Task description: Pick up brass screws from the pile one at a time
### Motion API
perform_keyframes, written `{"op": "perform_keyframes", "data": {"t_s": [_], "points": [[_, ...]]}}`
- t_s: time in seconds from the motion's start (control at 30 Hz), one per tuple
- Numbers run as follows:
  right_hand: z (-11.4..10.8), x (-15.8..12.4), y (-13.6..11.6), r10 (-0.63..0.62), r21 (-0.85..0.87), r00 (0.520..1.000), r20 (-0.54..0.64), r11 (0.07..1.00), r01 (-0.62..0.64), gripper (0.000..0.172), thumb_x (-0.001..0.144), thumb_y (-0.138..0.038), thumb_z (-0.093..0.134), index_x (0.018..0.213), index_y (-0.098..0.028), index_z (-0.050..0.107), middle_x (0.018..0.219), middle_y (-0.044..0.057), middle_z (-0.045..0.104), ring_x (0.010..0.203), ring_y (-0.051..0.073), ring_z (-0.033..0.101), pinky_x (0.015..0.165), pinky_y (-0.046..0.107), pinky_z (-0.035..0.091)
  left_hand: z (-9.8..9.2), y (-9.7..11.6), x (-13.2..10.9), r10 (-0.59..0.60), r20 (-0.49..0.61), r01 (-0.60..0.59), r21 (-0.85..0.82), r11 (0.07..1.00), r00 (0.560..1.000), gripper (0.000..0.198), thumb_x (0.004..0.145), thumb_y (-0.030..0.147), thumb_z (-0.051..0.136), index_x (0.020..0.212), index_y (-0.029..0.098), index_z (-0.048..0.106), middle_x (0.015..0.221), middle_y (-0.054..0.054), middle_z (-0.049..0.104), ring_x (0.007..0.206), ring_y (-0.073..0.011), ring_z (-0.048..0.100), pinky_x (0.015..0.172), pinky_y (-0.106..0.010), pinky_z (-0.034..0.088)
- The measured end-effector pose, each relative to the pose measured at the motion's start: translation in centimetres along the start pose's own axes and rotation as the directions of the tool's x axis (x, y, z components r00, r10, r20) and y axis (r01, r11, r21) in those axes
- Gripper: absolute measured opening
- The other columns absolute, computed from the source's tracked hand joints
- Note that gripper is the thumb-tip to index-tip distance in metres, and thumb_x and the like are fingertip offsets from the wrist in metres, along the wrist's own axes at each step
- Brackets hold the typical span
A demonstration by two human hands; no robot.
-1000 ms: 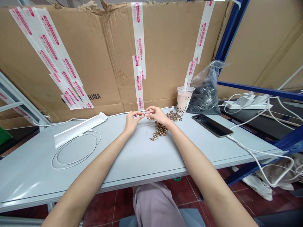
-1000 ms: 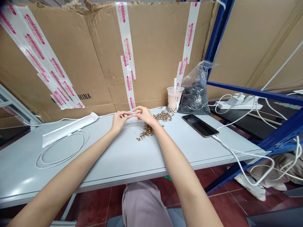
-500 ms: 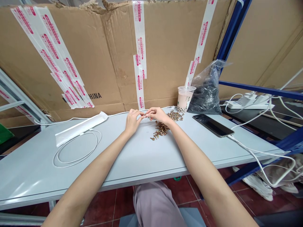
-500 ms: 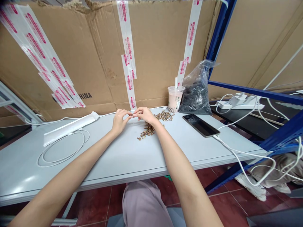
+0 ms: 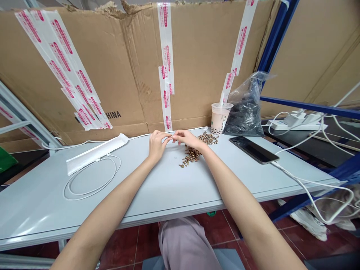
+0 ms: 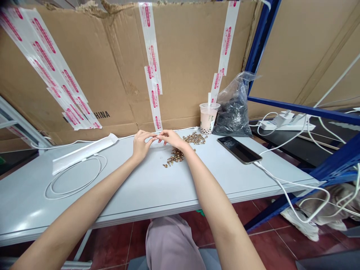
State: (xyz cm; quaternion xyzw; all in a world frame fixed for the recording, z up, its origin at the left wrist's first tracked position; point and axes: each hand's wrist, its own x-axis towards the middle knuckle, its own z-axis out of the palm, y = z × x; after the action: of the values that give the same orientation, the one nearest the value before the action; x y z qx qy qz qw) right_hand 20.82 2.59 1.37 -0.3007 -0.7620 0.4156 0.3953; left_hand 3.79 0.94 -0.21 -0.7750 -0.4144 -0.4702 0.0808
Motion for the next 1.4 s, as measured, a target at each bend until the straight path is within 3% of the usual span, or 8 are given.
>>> {"op": "perform_keyframes", "data": {"t_s": [0.23, 0.63, 0.83, 1.0, 1.2, 1.4], "points": [[0.21, -0.13, -0.19, -0.016, -0.032, 0.997, 0.074, 0.999, 0.018, 0.035, 0.083, -0.044, 0.045, 0.063, -0.015, 0.043, 0.056, -0.004, 0.04, 0.05, 0.006, 0.035, 0.049, 0.021, 0.029, 0.06, -0.01, 0.07, 0.035, -0.015, -0.036, -0.079, 0.996, 0.999, 0.015, 0.079, 0.031, 0.057, 0.083, 0.02, 0.067, 0.081, -0.002, 0.068, 0.08, -0.0182, 0.049, 0.074, -0.031, 0.038], [0.3, -0.19, -0.59, 0.051, 0.079, 0.995, 0.085, 0.995, -0.058, 0.037, 0.082, -0.046, 0.043, 0.06, -0.018, 0.032, 0.058, -0.005, 0.023, 0.048, 0.007, 0.019, 0.046, 0.024, 0.015, 0.08, 0.09, 0.02, 0.079, -0.019, -0.08, -0.117, 0.99, 0.997, 0.014, 0.079, 0.03, 0.057, 0.083, 0.02, 0.067, 0.081, -0.002, 0.068, 0.08, -0.0176, 0.049, 0.074, -0.031, 0.04], [0.38, -0.26, -0.47, 0.017, -0.067, 0.997, 0.071, 0.998, -0.013, 0.036, 0.084, -0.048, 0.038, 0.067, -0.016, 0.04, 0.059, -0.003, 0.033, 0.052, 0.007, 0.027, 0.048, 0.022, 0.021, 0.17, -0.2, 0.06, 0.094, -0.047, -0.097, -0.075, 0.992, 0.994, 0.014, 0.079, 0.029, 0.057, 0.084, 0.019, 0.067, 0.081, -0.002, 0.068, 0.078, -0.018, 0.049, 0.071, -0.031, 0.04], [0.33, -0.3, -0.59, -0.023, -0.188, 1.0, 0.012, 0.982, 0.025, 0.038, 0.084, -0.047, 0.038, 0.062, -0.016, 0.038, 0.058, -0.004, 0.032, 0.054, 0.007, 0.028, 0.052, 0.022, 0.022, 0.05, -0.17, 0.11, 0.111, -0.028, -0.113, -0.063, 0.992, 0.993, 0.016, 0.079, 0.031, 0.057, 0.084, 0.019, 0.067, 0.081, -0.003, 0.068, 0.078, -0.0183, 0.049, 0.071, -0.031, 0.041], [0.65, -0.32, -0.48, -0.011, -0.116, 1.0, 0.017, 0.993, 0.013, 0.042, 0.086, -0.048, 0.033, 0.058, -0.017, 0.031, 0.054, -0.004, 0.026, 0.05, 0.007, 0.023, 0.05, 0.023, 0.019, -0.02, -0.13, 0.08, 0.148, 0.0, -0.147, -0.059, 0.987, 0.989, 0.017, 0.08, 0.031, 0.056, 0.086, 0.02, 0.067, 0.083, -0.003, 0.068, 0.079, -0.0185, 0.048, 0.073, -0.033, 0.041], [0.31, -0.24, -0.57, 0.008, -0.061, 0.999, 0.047, 0.998, -0.005, 0.041, 0.084, -0.053, 0.035, 0.066, -0.016, 0.041, 0.06, -0.003, 0.034, 0.052, 0.008, 0.028, 0.049, 0.021, 0.022, 0.02, 0.03, 0.2, 0.061, -0.048, -0.065, -0.086, 0.994, 0.997, 0.017, 0.079, 0.032, 0.057, 0.085, 0.019, 0.068, 0.08, -0.003, 0.068, 0.078, -0.0185, 0.049, 0.072, -0.033, 0.041]]}}
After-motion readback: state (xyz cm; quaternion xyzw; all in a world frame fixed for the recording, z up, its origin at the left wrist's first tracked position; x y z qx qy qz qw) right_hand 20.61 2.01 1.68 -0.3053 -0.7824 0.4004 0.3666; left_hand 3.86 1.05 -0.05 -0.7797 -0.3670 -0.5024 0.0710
